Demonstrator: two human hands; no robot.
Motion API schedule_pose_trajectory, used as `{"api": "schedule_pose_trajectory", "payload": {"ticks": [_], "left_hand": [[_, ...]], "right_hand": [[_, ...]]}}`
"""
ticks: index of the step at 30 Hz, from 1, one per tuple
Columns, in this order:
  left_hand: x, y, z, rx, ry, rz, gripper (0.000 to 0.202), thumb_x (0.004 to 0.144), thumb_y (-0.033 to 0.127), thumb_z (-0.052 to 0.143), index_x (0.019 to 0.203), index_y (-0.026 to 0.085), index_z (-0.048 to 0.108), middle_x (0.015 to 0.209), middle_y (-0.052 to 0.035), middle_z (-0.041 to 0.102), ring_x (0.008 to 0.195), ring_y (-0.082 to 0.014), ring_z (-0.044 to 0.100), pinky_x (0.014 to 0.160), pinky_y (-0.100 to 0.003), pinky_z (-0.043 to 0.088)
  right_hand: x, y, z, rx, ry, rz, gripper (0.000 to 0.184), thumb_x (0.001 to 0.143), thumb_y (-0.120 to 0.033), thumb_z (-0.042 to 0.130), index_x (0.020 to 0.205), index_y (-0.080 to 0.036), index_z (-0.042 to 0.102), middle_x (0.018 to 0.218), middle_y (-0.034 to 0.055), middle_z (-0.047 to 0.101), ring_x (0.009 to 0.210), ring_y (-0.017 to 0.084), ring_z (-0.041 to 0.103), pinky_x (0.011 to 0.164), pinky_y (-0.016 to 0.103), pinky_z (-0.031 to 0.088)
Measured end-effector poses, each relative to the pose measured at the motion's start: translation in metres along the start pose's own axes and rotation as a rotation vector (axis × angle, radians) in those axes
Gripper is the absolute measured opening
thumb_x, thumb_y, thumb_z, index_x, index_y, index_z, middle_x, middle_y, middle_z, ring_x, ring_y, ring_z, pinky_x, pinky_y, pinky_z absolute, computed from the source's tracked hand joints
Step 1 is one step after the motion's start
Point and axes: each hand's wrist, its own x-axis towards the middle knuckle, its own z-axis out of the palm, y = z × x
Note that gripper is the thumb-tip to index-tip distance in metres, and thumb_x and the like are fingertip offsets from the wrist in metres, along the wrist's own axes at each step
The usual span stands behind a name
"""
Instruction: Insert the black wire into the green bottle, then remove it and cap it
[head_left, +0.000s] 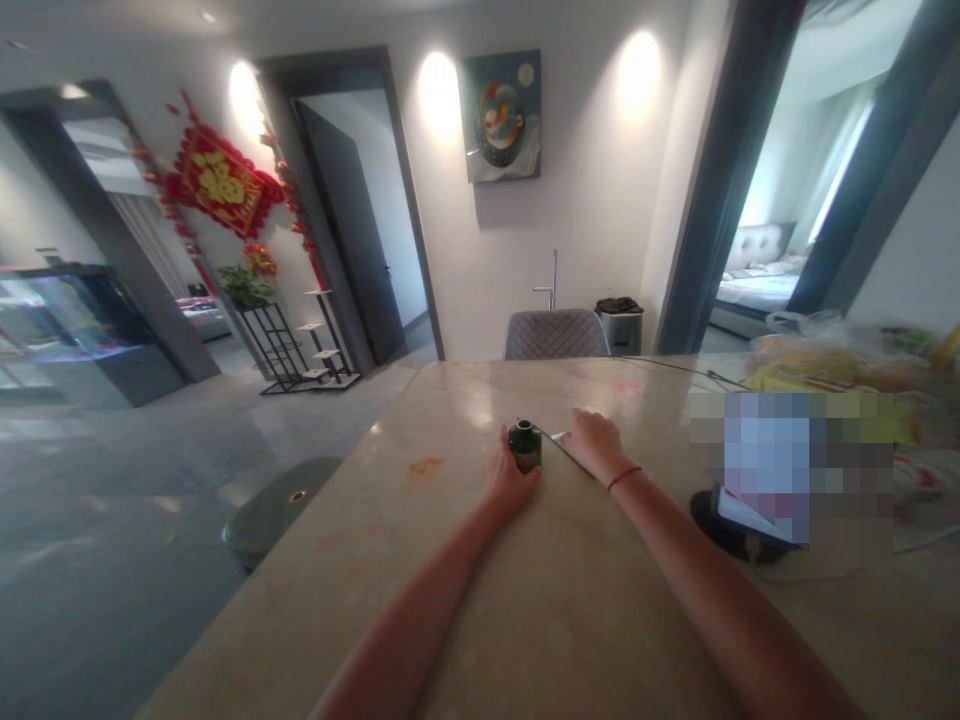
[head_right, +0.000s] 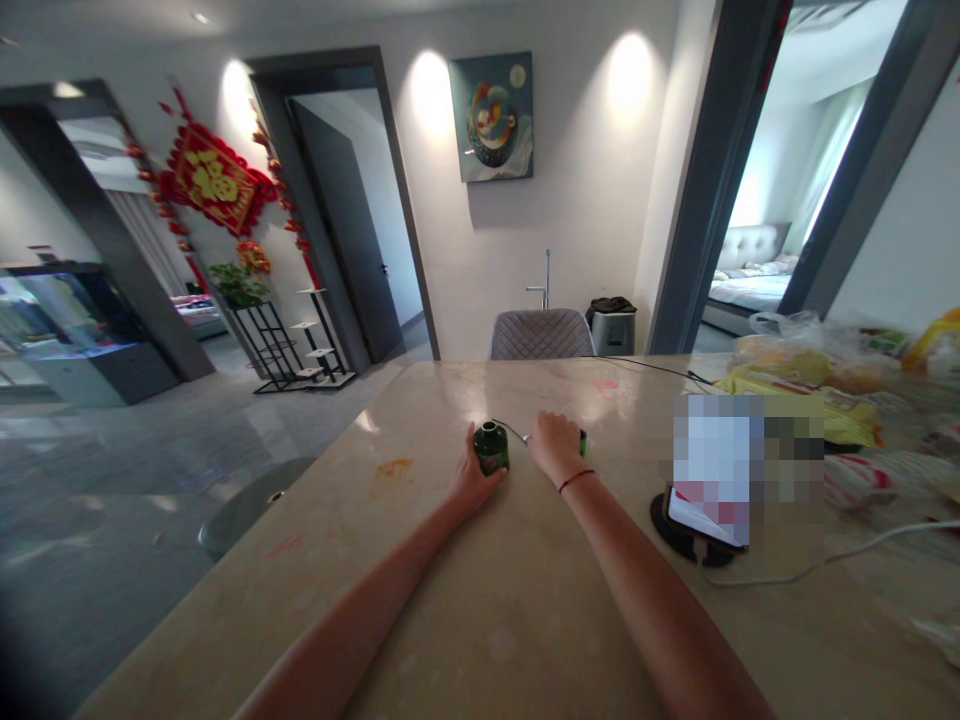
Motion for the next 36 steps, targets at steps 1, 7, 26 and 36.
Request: {"api": "schedule_pose_trajectory", "payload": {"ticks": [1,7,26,36], "left_hand": [[0.001,-0.001,0.000,0.003,-0.006,0.009,0.096,0.064,0.030,0.063,0.139,0.011,0.006,0.119,-0.0167,0.053,0.108,-0.0288,0.050,0.092,-0.041,0.037],[0.002,-0.003,0.003,0.013,-0.056,0.095,0.083,0.066,0.040,0.063,0.135,0.019,0.023,0.105,-0.0116,0.061,0.096,-0.0256,0.057,0.082,-0.038,0.044],[-0.001,-0.005,0.005,0.039,-0.029,0.145,0.075,0.067,0.041,0.063,0.130,0.017,0.031,0.104,-0.0106,0.061,0.095,-0.0243,0.056,0.082,-0.036,0.043],[0.000,-0.007,0.007,0.058,-0.042,0.138,0.077,0.067,0.044,0.061,0.131,0.017,0.028,0.105,-0.0119,0.060,0.095,-0.0246,0.056,0.082,-0.038,0.043]], "right_hand": [[0.002,0.001,-0.007,0.064,0.030,0.021,0.021,0.078,-0.019,0.046,0.093,-0.011,0.060,0.086,0.0155,0.064,0.083,0.023,0.060,0.068,0.030,0.042],[0.007,0.002,-0.032,0.668,0.346,-0.135,0.016,0.080,-0.028,0.048,0.082,-0.016,0.059,0.080,0.0056,0.066,0.072,0.015,0.061,0.067,0.025,0.045],[0.000,-0.016,-0.015,0.197,0.099,-0.336,0.028,0.087,-0.027,0.040,0.083,-0.018,0.066,0.095,0.0074,0.062,0.097,0.017,0.049,0.090,0.027,0.031],[0.004,-0.005,-0.013,0.123,0.046,-0.136,0.037,0.090,-0.030,0.029,0.099,-0.016,0.062,0.097,0.0106,0.063,0.091,0.017,0.056,0.077,0.025,0.038]]}}
